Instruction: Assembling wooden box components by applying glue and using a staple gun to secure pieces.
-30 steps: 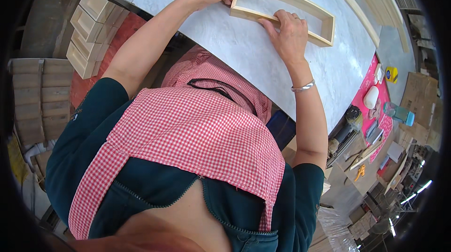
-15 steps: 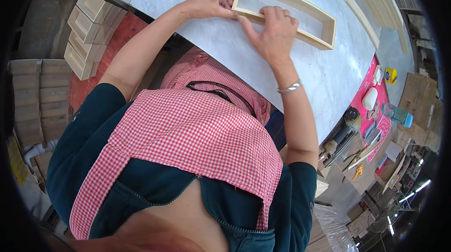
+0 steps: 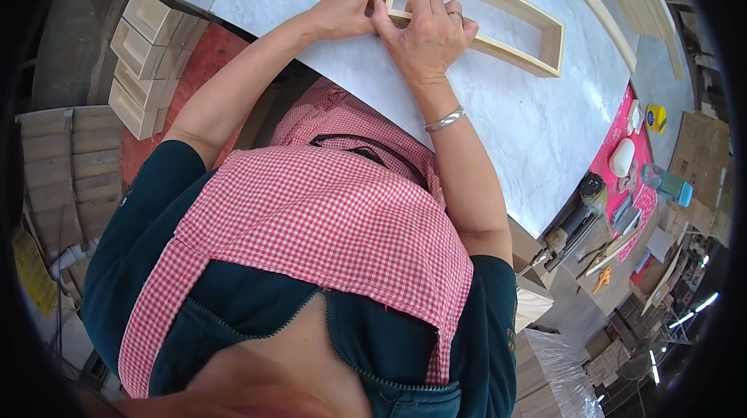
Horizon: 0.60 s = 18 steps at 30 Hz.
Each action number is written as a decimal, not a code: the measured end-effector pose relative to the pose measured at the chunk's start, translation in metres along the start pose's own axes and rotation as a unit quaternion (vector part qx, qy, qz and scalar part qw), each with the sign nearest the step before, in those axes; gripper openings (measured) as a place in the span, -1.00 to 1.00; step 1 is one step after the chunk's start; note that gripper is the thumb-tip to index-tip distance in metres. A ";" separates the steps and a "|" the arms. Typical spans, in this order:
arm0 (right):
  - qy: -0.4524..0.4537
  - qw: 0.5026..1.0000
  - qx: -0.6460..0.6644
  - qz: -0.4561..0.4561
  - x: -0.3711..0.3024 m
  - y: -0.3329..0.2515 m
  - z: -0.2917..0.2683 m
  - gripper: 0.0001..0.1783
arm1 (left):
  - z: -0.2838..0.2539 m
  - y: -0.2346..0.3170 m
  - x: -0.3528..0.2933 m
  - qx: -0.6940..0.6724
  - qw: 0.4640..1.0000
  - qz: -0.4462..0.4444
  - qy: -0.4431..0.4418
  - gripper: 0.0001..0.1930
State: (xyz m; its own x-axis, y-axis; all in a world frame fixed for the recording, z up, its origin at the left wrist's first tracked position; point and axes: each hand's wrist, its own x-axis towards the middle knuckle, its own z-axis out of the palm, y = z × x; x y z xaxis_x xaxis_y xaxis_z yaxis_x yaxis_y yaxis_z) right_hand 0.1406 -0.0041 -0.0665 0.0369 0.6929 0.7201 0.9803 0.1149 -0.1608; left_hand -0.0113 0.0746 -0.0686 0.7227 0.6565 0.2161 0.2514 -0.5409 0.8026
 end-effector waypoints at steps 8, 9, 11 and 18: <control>-0.014 0.997 0.076 -0.019 0.002 0.005 -0.014 -0.58 | 0.000 0.003 0.000 -0.007 1.000 0.013 0.007 0.02; -0.010 0.994 0.104 -0.027 0.002 0.005 -0.017 -0.58 | -0.001 0.004 0.000 -0.013 1.000 0.011 0.002 0.01; -0.019 0.994 0.099 -0.049 -0.004 0.006 -0.021 -0.57 | -0.002 0.008 0.001 -0.023 1.000 0.007 0.007 0.00; -0.078 0.987 0.131 -0.052 -0.013 0.024 -0.067 -0.43 | 0.004 0.010 -0.006 -0.026 0.998 0.022 0.045 0.04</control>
State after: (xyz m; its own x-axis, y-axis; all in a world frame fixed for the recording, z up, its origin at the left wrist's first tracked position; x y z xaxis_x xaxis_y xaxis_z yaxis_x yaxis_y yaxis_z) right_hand 0.1763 -0.0582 -0.0338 -0.1112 0.7669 0.6320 0.8930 0.3561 -0.2751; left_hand -0.0103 0.0630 -0.0645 0.6716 0.6780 0.2989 0.1847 -0.5438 0.8186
